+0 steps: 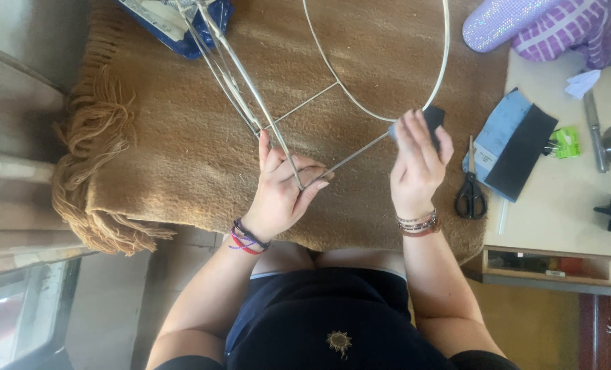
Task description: Sanding the wires of a metal lampshade frame with sandpaper to prepare the surface.
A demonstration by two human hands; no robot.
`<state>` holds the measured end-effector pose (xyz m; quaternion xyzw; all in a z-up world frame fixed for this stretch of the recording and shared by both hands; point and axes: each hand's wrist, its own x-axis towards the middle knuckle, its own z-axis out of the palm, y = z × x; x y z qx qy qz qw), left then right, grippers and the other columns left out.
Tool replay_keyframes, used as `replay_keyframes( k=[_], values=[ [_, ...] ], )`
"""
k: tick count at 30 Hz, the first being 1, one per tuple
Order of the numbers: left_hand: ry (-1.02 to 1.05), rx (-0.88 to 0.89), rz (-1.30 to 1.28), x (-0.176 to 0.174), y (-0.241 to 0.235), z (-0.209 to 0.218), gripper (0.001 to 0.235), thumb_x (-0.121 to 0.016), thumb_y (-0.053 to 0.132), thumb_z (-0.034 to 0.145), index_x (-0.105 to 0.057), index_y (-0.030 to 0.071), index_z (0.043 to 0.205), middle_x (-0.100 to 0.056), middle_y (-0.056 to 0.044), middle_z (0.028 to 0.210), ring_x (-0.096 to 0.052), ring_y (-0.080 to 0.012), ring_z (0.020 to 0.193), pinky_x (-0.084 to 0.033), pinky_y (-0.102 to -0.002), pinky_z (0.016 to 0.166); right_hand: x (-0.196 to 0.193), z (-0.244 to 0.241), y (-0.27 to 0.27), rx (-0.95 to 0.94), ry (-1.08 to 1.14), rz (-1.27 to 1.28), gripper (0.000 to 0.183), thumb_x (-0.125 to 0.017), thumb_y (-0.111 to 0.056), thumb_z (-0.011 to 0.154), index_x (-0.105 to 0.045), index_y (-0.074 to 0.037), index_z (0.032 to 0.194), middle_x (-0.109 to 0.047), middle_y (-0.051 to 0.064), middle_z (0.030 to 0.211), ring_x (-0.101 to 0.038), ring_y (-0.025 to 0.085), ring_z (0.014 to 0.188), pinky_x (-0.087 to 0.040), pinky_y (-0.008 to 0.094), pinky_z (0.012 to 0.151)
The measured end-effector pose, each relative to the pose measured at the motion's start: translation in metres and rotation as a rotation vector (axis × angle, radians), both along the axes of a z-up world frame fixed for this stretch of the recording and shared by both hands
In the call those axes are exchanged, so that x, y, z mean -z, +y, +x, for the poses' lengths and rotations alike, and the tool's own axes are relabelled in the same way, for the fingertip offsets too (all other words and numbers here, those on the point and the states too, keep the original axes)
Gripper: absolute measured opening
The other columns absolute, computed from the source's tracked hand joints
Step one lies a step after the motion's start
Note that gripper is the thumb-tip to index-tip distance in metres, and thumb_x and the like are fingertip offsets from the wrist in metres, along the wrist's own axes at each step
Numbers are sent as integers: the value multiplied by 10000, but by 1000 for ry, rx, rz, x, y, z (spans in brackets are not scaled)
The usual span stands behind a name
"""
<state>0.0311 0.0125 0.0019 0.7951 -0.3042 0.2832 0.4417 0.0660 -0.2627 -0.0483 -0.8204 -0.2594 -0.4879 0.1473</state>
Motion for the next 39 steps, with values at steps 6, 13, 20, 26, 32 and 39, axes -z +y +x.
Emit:
replay_keyframes(
  k=[6,13,20,26,32,39],
  values=[
    [-1,21,-9,6,2,1,194,-683,293,998,-791,132,997,-730,-8,1016,-552,-222,1005,-6,-593,1259,-26,-25,45,-34,138,0,274,-528,-124,1080,-772,-145,1202,-752,56,1274,-683,210,1234,-309,432,1169],
    [8,25,-16,1,2,1,194,-689,279,997,-786,112,978,-731,-18,1011,-558,-234,1009,-5,-579,1261,-28,-21,43,-22,64,37,318,-465,-148,1101,-761,-74,1190,-742,129,1258,-669,270,1235,-284,489,1180],
    [-19,18,-37,3,4,7,182,-694,262,988,-790,112,947,-746,-17,999,-581,-234,1017,-11,-593,1260,-33,-41,69,-167,152,83,251,-572,-65,1034,-775,-94,1179,-741,119,1279,-665,254,1258,-335,499,1195],
    [45,33,-325,-15,27,26,254,-660,224,977,-684,123,745,-712,-82,856,-609,-350,1055,-155,-685,1218,-33,-34,-12,-230,238,460,261,-486,61,1051,-689,61,1216,-683,280,1255,-647,383,1204,-469,511,1100],
    [114,213,-392,-76,65,66,455,-674,145,1037,-544,74,607,-533,-80,610,-645,-306,729,-331,-744,1154,-85,-71,5,-213,347,714,253,-438,108,1064,-611,143,1245,-619,340,1307,-589,457,1263,-612,498,916],
    [505,616,-337,-127,85,88,425,-631,234,1037,-392,142,698,-415,17,793,-609,-165,917,-589,-422,1106,-112,-89,10,-164,154,679,216,-462,42,1110,-579,174,1235,-602,375,1261,-630,481,1238,-666,509,924]
  ],
)
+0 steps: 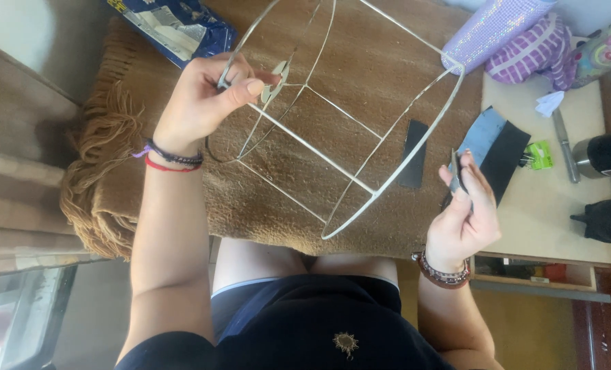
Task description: Sanding the wires of a metal lampshade frame with sandpaper to prepare the surface.
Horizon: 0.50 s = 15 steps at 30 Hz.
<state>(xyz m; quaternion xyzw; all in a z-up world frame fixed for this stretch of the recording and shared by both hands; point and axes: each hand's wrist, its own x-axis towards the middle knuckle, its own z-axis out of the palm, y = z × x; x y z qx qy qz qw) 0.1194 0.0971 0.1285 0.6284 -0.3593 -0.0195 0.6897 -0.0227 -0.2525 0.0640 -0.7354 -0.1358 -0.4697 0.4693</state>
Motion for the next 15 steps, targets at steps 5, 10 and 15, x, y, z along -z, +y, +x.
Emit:
replay_keyframes(
  k=[5,10,15],
  values=[
    [-594,-832,419,-37,-19,-39,701,-483,593,1038,-456,-34,1352,-426,-237,1310,-479,-410,1247,-403,-509,1109,-36,13,15,3,-206,-252,216,-504,-32,1107,-624,137,1169,-636,344,1207,-664,490,1166,-576,583,1088],
    [-527,-723,652,-12,-88,-113,916,-501,787,901,-438,178,1581,-232,-184,1689,-149,-443,1611,-114,-746,1306,-68,22,36,-151,-168,-466,172,-555,88,1055,-657,137,1185,-639,318,1246,-634,500,1233,-565,557,1114],
    [-522,-877,325,30,-122,-160,652,-742,453,984,-524,62,1457,-409,-203,1556,-380,-506,1522,-350,-707,1295,-75,15,17,-171,-137,-675,145,-612,145,1016,-703,165,1127,-679,314,1189,-667,497,1178,-591,548,1054]
  ],
)
